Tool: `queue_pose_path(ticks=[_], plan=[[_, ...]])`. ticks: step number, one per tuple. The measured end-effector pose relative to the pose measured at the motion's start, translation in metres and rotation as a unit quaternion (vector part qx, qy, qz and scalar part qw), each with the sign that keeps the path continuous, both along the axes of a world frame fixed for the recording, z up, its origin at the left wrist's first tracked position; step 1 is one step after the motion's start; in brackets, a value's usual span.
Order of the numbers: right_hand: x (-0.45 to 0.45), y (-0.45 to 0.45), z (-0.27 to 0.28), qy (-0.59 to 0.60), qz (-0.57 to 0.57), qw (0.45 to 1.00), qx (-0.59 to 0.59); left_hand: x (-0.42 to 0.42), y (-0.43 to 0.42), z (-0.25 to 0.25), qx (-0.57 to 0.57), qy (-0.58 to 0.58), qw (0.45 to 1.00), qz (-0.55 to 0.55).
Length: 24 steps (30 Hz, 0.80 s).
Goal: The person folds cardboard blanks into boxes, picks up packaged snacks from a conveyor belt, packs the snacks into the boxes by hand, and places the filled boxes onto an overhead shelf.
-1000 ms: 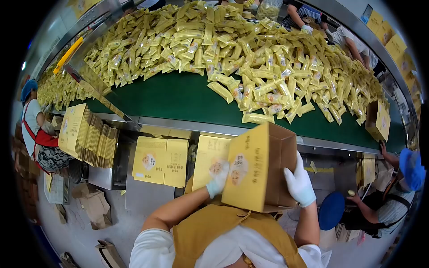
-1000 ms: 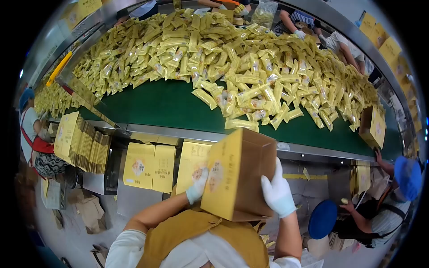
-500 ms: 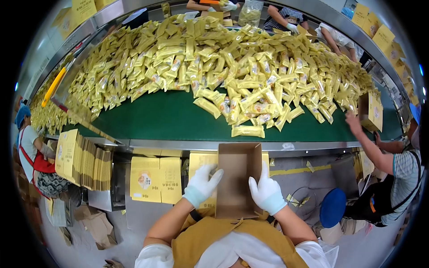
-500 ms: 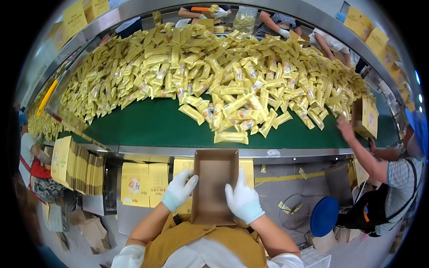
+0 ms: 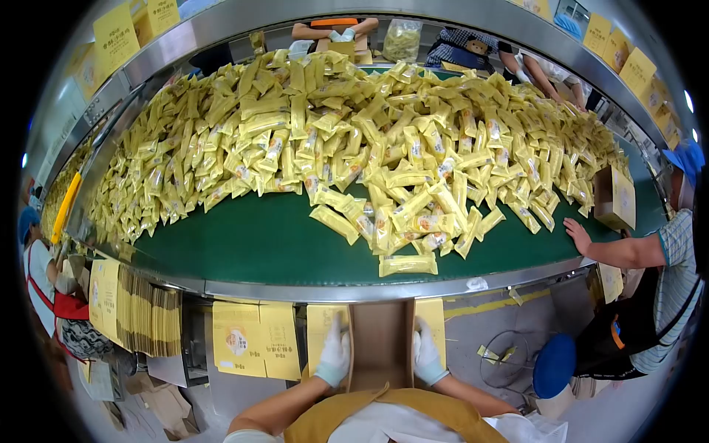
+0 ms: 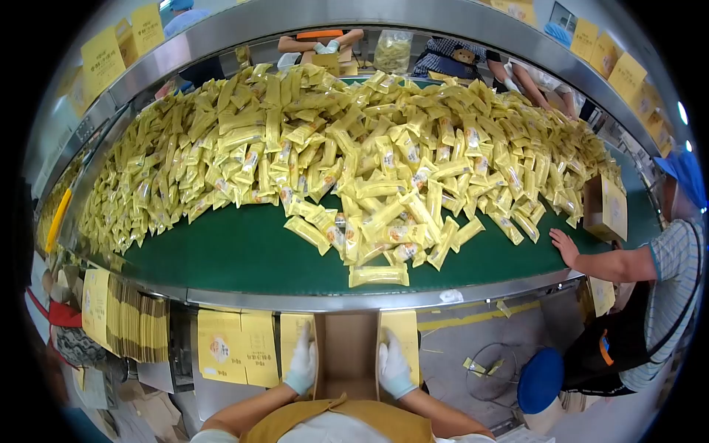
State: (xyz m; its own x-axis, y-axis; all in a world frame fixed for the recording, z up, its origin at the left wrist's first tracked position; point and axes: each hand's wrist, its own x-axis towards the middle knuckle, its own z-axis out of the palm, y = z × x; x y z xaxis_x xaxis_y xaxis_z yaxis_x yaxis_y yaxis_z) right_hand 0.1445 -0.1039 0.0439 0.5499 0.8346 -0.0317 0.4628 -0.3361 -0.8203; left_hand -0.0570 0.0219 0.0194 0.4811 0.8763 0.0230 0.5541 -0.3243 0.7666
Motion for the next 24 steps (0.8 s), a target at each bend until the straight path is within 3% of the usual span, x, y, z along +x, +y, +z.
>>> queue_pose_path(ticks=[3,4,5,6,9,11,12,13,15,17,24], plan=[[0.047,0.033,0.017,-0.174,-0.029,0.98,0.087,0.026,0.069,0.047,0.035,-0.026,0.999,0.008],[0.064,0.045,0.033,-0.286,-0.054,0.954,0.076,0.035,0.097,0.06,0.147,-0.032,0.988,-0.019],[0.088,0.059,0.046,-0.297,-0.071,0.944,0.123,0.047,0.122,0.073,0.255,-0.037,0.965,-0.046],[0.113,0.069,0.048,-0.31,-0.098,0.936,0.134,0.065,0.143,0.092,0.249,-0.042,0.96,-0.12],[0.175,0.098,0.061,-0.32,-0.148,0.934,0.065,0.126,0.175,0.122,0.223,0.052,0.92,-0.319],[0.211,0.122,0.051,-0.257,-0.159,0.953,0.009,0.165,0.165,0.129,0.236,0.17,0.889,-0.355],[0.234,0.135,0.026,-0.215,-0.139,0.966,0.041,0.179,0.162,0.13,0.241,0.227,0.868,-0.371],[0.253,0.145,0.006,-0.172,-0.118,0.975,0.072,0.188,0.164,0.129,0.253,0.262,0.85,-0.381],[0.237,0.169,0.013,-0.212,-0.13,0.967,-0.055,0.199,0.169,0.122,0.275,0.332,0.81,-0.398],[0.242,0.19,0.001,-0.171,-0.097,0.98,-0.038,0.196,0.179,0.112,0.272,0.332,0.818,-0.383],[0.159,0.244,0.028,-0.19,0.007,0.978,-0.082,0.128,0.222,0.115,0.243,0.382,0.836,-0.31]])
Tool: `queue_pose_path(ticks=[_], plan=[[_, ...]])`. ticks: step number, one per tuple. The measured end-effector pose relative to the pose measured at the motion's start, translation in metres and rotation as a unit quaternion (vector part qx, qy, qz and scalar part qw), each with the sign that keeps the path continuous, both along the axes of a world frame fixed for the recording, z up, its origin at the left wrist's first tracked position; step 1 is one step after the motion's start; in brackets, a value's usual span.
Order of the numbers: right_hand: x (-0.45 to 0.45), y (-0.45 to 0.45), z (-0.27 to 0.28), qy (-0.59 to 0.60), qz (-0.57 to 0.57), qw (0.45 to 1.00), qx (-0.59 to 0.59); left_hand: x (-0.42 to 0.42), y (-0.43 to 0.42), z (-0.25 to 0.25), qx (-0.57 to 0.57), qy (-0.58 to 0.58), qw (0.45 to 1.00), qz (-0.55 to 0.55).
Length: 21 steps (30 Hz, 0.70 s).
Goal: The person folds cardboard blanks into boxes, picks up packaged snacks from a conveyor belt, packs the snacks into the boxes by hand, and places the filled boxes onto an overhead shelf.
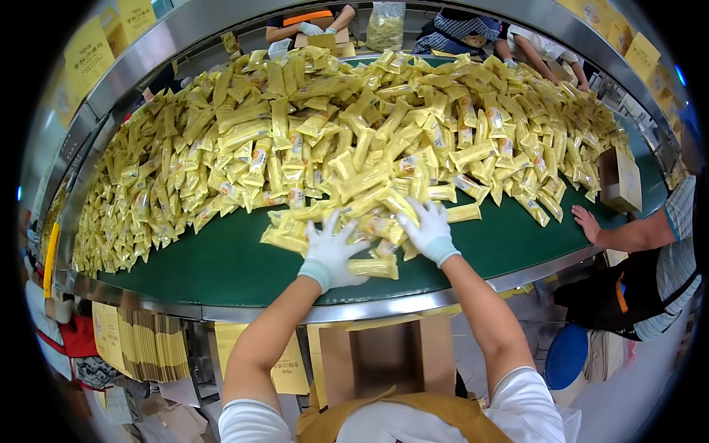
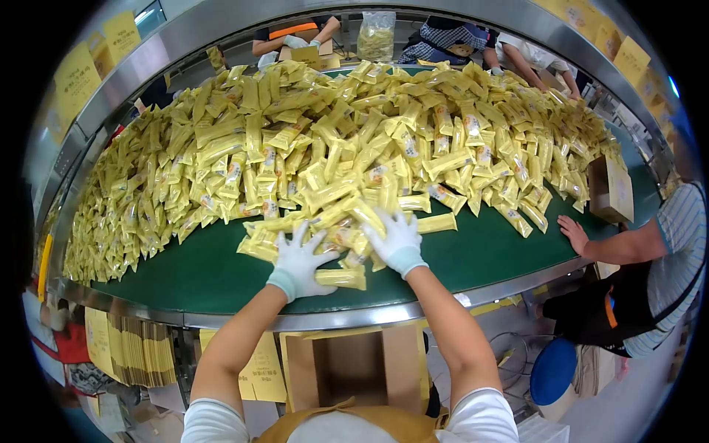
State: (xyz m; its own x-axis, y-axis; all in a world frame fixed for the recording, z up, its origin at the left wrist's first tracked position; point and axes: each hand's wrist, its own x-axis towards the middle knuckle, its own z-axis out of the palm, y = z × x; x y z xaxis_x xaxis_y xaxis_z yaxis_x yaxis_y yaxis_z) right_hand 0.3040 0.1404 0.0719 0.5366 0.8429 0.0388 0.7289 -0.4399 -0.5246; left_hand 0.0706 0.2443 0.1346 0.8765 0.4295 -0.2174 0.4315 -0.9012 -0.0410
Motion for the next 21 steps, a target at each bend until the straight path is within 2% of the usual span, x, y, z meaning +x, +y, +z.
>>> queue_pose_path(ticks=[1,2,3,4,7,12,14,15,17,18,19,21], plan=[[-0.013,0.003,0.009,0.023,0.02,0.999,-0.016,-0.013,0.004,-0.002,-0.001,-0.006,1.0,0.009],[-0.022,0.006,0.004,-0.02,0.038,0.999,-0.025,-0.026,0.007,-0.004,-0.003,-0.012,1.0,0.018],[-0.032,0.005,0.013,-0.006,0.042,0.998,-0.046,-0.04,0.01,-0.009,-0.005,-0.019,0.999,0.028],[-0.042,0.002,0.029,0.008,0.045,0.997,-0.067,-0.055,0.012,-0.017,0.011,-0.08,0.997,0.021],[-0.052,-0.012,0.033,-0.005,0.05,0.994,-0.094,-0.084,0.013,-0.024,0.014,-0.099,0.995,-0.003],[-0.05,-0.051,0.044,-0.027,0.048,0.986,-0.16,-0.092,-0.011,-0.023,0.028,-0.11,0.992,-0.053],[-0.052,-0.067,0.049,-0.041,0.047,0.983,-0.172,-0.088,-0.012,-0.05,0.02,-0.128,0.987,-0.091],[-0.049,-0.075,0.037,-0.086,0.063,0.987,-0.12,-0.085,-0.013,-0.059,0.016,-0.137,0.984,-0.11],[-0.038,-0.095,0.004,-0.174,0.095,0.98,-0.014,-0.084,-0.021,-0.036,-0.045,-0.122,0.988,-0.089],[-0.036,-0.104,0.005,-0.181,0.111,0.977,0.006,-0.084,-0.02,-0.032,-0.092,-0.102,0.987,-0.078],[-0.033,-0.113,0.001,-0.162,0.08,0.983,0.017,-0.083,-0.019,-0.023,-0.137,-0.081,0.985,-0.067],[-0.033,-0.13,-0.006,-0.118,0.018,0.992,0.038,-0.085,-0.024,0.001,-0.211,-0.143,0.967,0.005]])
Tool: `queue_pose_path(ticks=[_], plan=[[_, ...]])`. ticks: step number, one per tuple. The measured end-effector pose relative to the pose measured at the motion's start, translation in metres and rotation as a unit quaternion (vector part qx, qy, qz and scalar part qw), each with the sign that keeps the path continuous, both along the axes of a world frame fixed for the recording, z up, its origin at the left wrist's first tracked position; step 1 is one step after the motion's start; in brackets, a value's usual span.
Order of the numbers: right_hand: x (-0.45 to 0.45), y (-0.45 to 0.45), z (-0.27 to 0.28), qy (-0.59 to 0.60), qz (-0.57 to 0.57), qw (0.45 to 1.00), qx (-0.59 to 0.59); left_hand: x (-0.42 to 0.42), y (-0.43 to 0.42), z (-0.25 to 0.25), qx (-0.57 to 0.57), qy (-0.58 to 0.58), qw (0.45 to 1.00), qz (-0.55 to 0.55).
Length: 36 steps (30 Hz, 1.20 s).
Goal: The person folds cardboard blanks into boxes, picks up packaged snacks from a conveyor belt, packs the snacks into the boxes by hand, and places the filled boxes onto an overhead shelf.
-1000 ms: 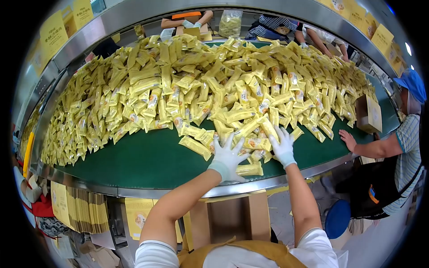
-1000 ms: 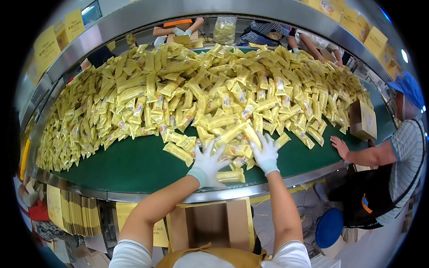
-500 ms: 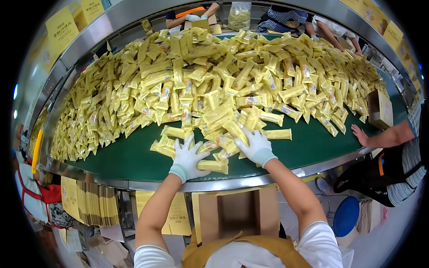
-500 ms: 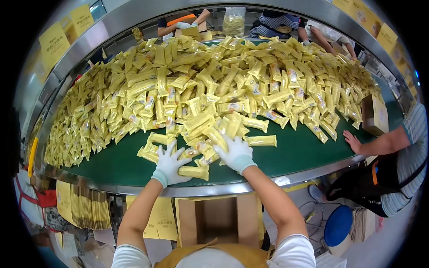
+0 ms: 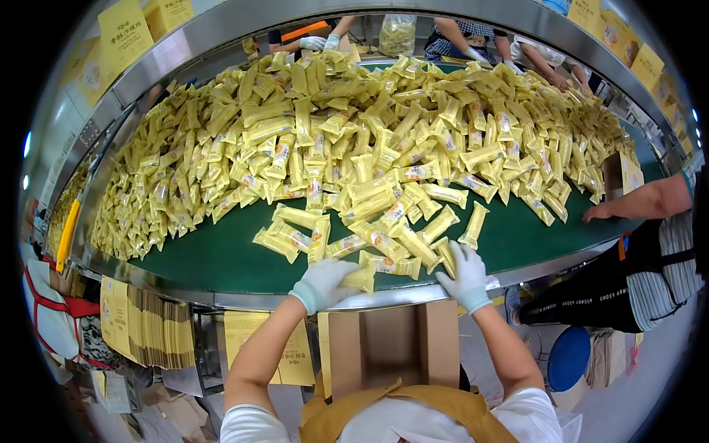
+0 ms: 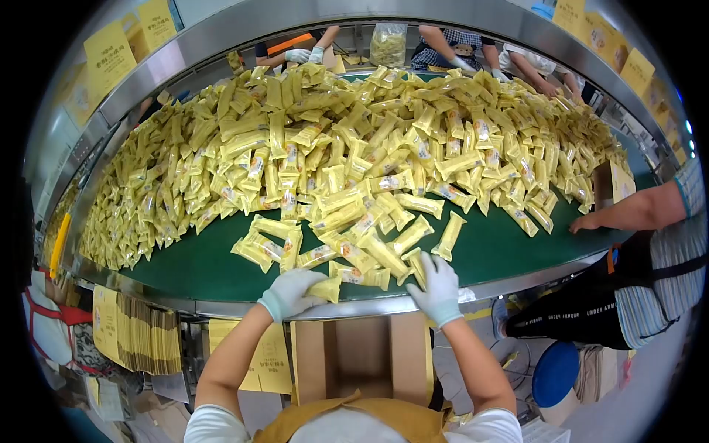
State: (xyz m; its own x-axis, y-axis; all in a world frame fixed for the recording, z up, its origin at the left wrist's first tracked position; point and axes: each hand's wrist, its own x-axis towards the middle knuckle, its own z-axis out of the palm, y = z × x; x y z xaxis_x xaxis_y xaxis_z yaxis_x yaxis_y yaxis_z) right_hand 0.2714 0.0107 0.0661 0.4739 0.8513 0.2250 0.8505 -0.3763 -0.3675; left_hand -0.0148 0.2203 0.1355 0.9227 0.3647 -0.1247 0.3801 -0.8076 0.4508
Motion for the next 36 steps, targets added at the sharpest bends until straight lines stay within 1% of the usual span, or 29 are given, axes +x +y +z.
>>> queue_pose_path(ticks=[1,4,5,8,9,11,12,13,14,15,16,18,19,21,22,24,26,27,28,29,30,31,32,33,34,36], plan=[[-0.002,-0.009,0.003,0.002,-0.036,0.999,-0.029,0.001,-0.001,0.008,-0.043,-0.023,0.998,0.035],[0.008,-0.029,-0.001,0.027,-0.024,0.997,-0.065,0.022,0.01,0.012,0.039,-0.203,0.978,-0.028],[0.008,-0.034,0.004,0.031,-0.031,0.998,-0.045,0.037,0.017,0.021,0.01,-0.143,0.988,-0.057],[0.016,-0.048,0.019,0.113,-0.091,0.989,0.002,0.08,0.034,0.007,0.082,-0.116,0.982,-0.128],[0.018,-0.053,0.022,0.094,-0.087,0.99,0.061,0.092,0.042,-0.005,0.1,-0.072,0.982,-0.145],[0.013,-0.049,0.045,0.18,-0.088,0.975,0.101,0.113,0.054,-0.028,0.134,0.018,0.975,-0.178],[0.01,-0.043,0.054,0.224,-0.089,0.963,0.12,0.119,0.054,-0.029,0.141,0.032,0.974,-0.175],[0.005,-0.035,0.058,0.265,-0.065,0.952,0.139,0.122,0.054,-0.029,0.147,0.047,0.973,-0.173],[0.002,-0.023,0.058,0.297,-0.043,0.943,0.147,0.124,0.053,-0.029,0.154,0.065,0.971,-0.172],[-0.002,-0.009,0.061,0.298,-0.025,0.948,0.109,0.126,0.053,-0.027,0.167,0.084,0.966,-0.18],[-0.005,0.006,0.064,0.299,-0.005,0.952,0.071,0.124,0.052,-0.021,0.145,0.08,0.972,-0.164],[-0.009,0.038,0.046,0.199,0.018,0.979,0.042,0.116,0.051,-0.006,0.102,0.07,0.984,-0.127],[-0.013,0.052,0.04,0.197,0.008,0.98,0.005,0.105,0.05,0.003,0.076,0.029,0.992,-0.097],[-0.018,0.071,0.024,0.131,-0.001,0.989,-0.069,0.078,0.048,0.022,0.048,-0.059,0.997,-0.01],[-0.021,0.078,0.018,0.097,-0.008,0.99,-0.104,0.064,0.05,0.03,0.033,-0.103,0.994,0.034],[-0.012,0.083,0.018,0.126,-0.003,0.986,-0.109,0.04,0.058,0.042,-0.01,-0.169,0.975,0.14],[-0.01,0.081,0.04,0.095,0.002,0.99,-0.106,0.021,0.061,0.047,-0.073,-0.225,0.939,0.25],[-0.009,0.08,0.047,0.092,0.021,0.993,-0.071,0.015,0.056,0.046,-0.033,-0.234,0.925,0.299],[-0.011,0.079,0.057,0.089,0.039,0.995,-0.039,0.014,0.057,0.039,-0.013,-0.19,0.921,0.34],[-0.016,0.078,0.069,0.097,0.071,0.992,-0.038,0.014,0.059,0.027,0.005,-0.144,0.914,0.378],[-0.023,0.081,0.069,0.103,0.105,0.987,-0.063,0.018,0.057,0.023,0.024,-0.1,0.904,0.414],[-0.03,0.086,0.07,0.106,0.138,0.981,-0.087,0.026,0.049,0.029,0.048,-0.009,0.894,0.445],[-0.038,0.091,0.072,0.109,0.171,0.973,-0.109,0.03,0.051,0.019,0.047,0.021,0.893,0.448],[-0.048,0.097,0.079,0.12,0.173,0.96,-0.184,0.034,0.056,0.002,0.047,0.05,0.891,0.45],[-0.059,0.102,0.07,0.102,0.169,0.953,-0.23,0.038,0.057,-0.005,0.046,0.08,0.888,0.45],[-0.065,0.106,0.058,0.048,0.18,0.955,-0.231,0.044,0.063,-0.01,0.04,0.122,0.89,0.438]])
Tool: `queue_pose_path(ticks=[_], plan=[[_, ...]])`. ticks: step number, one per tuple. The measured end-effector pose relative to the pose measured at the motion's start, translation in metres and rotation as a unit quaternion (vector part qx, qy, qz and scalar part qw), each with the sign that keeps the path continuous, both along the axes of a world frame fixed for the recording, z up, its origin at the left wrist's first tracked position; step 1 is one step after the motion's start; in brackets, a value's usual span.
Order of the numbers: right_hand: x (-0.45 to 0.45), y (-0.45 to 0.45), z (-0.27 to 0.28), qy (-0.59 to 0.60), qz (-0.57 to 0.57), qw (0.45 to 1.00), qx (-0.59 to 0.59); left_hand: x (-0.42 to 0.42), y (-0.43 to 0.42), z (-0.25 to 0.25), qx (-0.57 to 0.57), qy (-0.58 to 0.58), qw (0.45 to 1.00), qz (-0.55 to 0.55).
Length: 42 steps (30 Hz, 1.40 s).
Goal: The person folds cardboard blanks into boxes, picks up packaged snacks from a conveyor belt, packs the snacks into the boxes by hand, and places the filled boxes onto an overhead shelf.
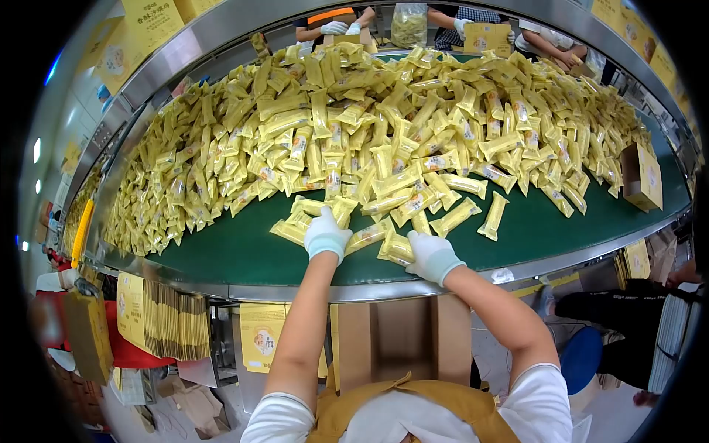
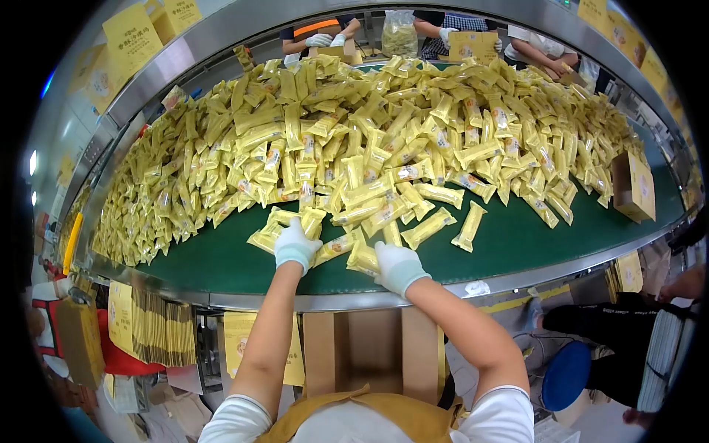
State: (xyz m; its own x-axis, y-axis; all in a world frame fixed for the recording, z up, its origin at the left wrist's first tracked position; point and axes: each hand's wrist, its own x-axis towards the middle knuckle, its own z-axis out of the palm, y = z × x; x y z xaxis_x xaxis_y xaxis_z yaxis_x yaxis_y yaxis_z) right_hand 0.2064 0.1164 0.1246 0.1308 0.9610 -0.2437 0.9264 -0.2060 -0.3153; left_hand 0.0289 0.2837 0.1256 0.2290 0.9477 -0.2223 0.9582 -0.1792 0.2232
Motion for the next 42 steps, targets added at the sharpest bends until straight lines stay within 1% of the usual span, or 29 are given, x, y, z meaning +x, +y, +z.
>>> queue_pose_path(ticks=[3,6,7,9,10,11,12,15,18,19,22,23,26,27,28,29,30,31,32,33,34,35,36,37,38,40,42], plan=[[0.002,-0.002,-0.01,-0.012,0.01,1.0,0.02,0.005,-0.001,0.003,-0.02,0.04,0.999,-0.011],[0.002,-0.012,-0.008,-0.014,0.039,0.998,0.053,-0.003,0.006,0.005,-0.042,0.02,0.998,-0.034],[0.007,-0.016,-0.008,-0.035,0.04,0.996,0.067,-0.01,0.007,0.006,-0.051,-0.019,0.998,-0.044],[0.024,-0.026,-0.011,-0.079,0.042,0.992,0.093,-0.029,0.007,0.012,-0.039,-0.058,0.995,-0.074],[0.035,-0.032,-0.018,-0.117,0.038,0.98,0.154,-0.037,0.006,0.014,-0.034,-0.077,0.992,-0.089],[0.048,-0.04,-0.024,-0.119,0.038,0.979,0.159,-0.044,0.006,0.004,0.004,-0.067,0.992,-0.103],[0.056,-0.046,-0.022,-0.121,0.04,0.978,0.163,-0.049,0.001,0.003,-0.012,-0.034,0.993,-0.111],[0.061,-0.053,-0.016,-0.098,0.037,0.983,0.148,-0.056,-0.007,0.011,-0.045,0.047,0.991,-0.116],[0.06,-0.045,-0.02,-0.099,0.012,0.99,0.103,-0.053,-0.019,0.011,-0.034,0.053,0.985,-0.161],[0.058,-0.042,-0.016,-0.092,-0.006,0.993,0.07,-0.052,-0.018,0.005,-0.028,0.066,0.982,-0.176],[0.058,-0.043,-0.009,-0.09,-0.002,0.994,0.067,-0.057,-0.016,0.008,-0.016,0.073,0.981,-0.182],[0.062,-0.047,-0.014,-0.11,0.009,0.988,0.112,-0.062,-0.013,0.006,-0.001,0.083,0.977,-0.196],[0.064,-0.063,-0.039,-0.165,0.036,0.951,0.258,-0.099,-0.006,-0.022,0.184,0.062,0.952,-0.238],[0.061,-0.068,-0.042,-0.181,0.045,0.931,0.313,-0.106,-0.007,-0.024,0.149,0.076,0.96,-0.224],[0.057,-0.074,-0.046,-0.196,0.056,0.907,0.367,-0.113,-0.014,-0.031,0.199,0.07,0.942,-0.262],[0.056,-0.081,-0.053,-0.212,0.06,0.922,0.318,-0.122,-0.021,-0.041,0.248,0.063,0.919,-0.299],[0.051,-0.088,-0.046,-0.199,0.067,0.927,0.311,-0.129,-0.028,-0.048,0.297,0.055,0.893,-0.333],[0.046,-0.098,-0.031,-0.186,0.075,0.931,0.304,-0.129,-0.04,-0.047,0.251,0.051,0.911,-0.323],[0.042,-0.103,-0.022,-0.174,0.083,0.936,0.296,-0.128,-0.043,-0.042,0.24,0.044,0.915,-0.321],[0.044,-0.105,-0.023,-0.154,0.09,0.95,0.257,-0.128,-0.045,-0.038,0.228,0.038,0.919,-0.318],[0.047,-0.105,-0.022,-0.136,0.073,0.963,0.22,-0.128,-0.046,-0.034,0.217,0.032,0.924,-0.314],[0.051,-0.102,-0.02,-0.118,0.057,0.974,0.184,-0.124,-0.04,-0.027,0.171,0.067,0.938,-0.293],[0.054,-0.095,-0.014,-0.101,0.042,0.983,0.147,-0.12,-0.035,-0.02,0.135,0.074,0.943,-0.294],[0.056,-0.082,-0.009,-0.124,0.033,0.99,0.057,-0.118,-0.03,-0.012,0.099,0.081,0.947,-0.293],[0.055,-0.07,0.0,-0.122,0.043,0.992,0.009,-0.118,-0.027,-0.007,0.065,0.089,0.95,-0.292],[0.048,-0.048,0.022,-0.119,0.066,0.987,-0.084,-0.119,-0.026,-0.015,0.053,0.109,0.948,-0.294],[0.045,-0.027,0.023,-0.092,0.116,0.988,-0.036,-0.126,-0.031,-0.019,0.053,0.117,0.944,-0.303]])
